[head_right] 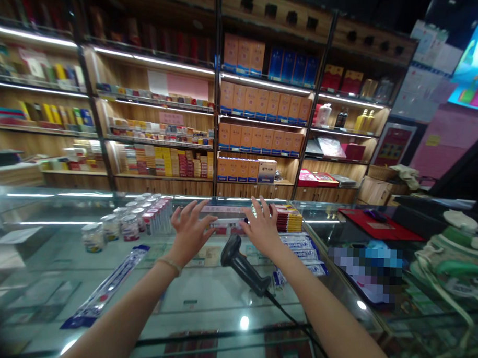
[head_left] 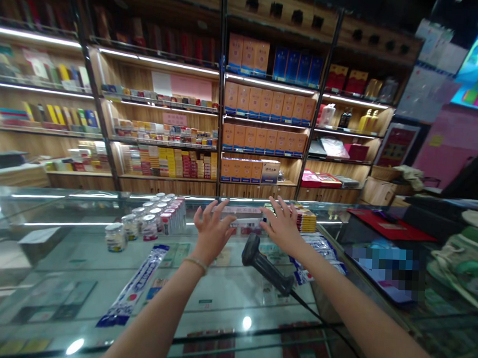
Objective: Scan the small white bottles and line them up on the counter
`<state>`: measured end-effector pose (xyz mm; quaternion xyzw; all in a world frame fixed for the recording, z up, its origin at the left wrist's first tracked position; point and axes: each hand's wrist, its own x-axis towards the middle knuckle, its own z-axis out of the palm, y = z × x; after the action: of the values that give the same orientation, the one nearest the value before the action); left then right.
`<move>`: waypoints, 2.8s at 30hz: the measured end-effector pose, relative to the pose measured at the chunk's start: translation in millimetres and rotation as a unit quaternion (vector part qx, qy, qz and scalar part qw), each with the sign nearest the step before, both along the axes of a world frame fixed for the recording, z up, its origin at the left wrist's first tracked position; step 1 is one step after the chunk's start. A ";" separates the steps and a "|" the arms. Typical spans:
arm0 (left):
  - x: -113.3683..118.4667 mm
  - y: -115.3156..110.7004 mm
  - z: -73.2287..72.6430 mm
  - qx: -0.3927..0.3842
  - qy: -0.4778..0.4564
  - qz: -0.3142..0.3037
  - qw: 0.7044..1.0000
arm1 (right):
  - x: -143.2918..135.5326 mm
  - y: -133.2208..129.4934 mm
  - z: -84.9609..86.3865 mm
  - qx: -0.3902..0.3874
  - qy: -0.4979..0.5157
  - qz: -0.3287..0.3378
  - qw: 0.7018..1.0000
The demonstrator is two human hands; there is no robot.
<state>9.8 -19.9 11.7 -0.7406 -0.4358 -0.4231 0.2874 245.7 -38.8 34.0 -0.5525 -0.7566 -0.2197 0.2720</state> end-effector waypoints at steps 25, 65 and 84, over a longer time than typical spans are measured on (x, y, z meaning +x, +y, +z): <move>-14.5 6.6 -3.3 -0.021 -0.043 0.029 0.998 | -49.3 -71.2 -58.9 -0.084 -0.008 -0.092 0.992; -16.9 5.1 -0.3 -0.067 -0.059 0.072 0.993 | -31.1 -98.5 -20.5 -0.302 0.416 0.112 0.851; -16.7 2.9 2.1 -0.074 -0.066 0.065 0.993 | -36.8 -74.5 -36.0 -0.127 0.088 -0.016 0.988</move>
<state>-6.9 -17.0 13.8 -0.7006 -0.5312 -0.4178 0.2290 209.0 -113.2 -2.0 -0.6117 -0.7425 -0.0769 0.2618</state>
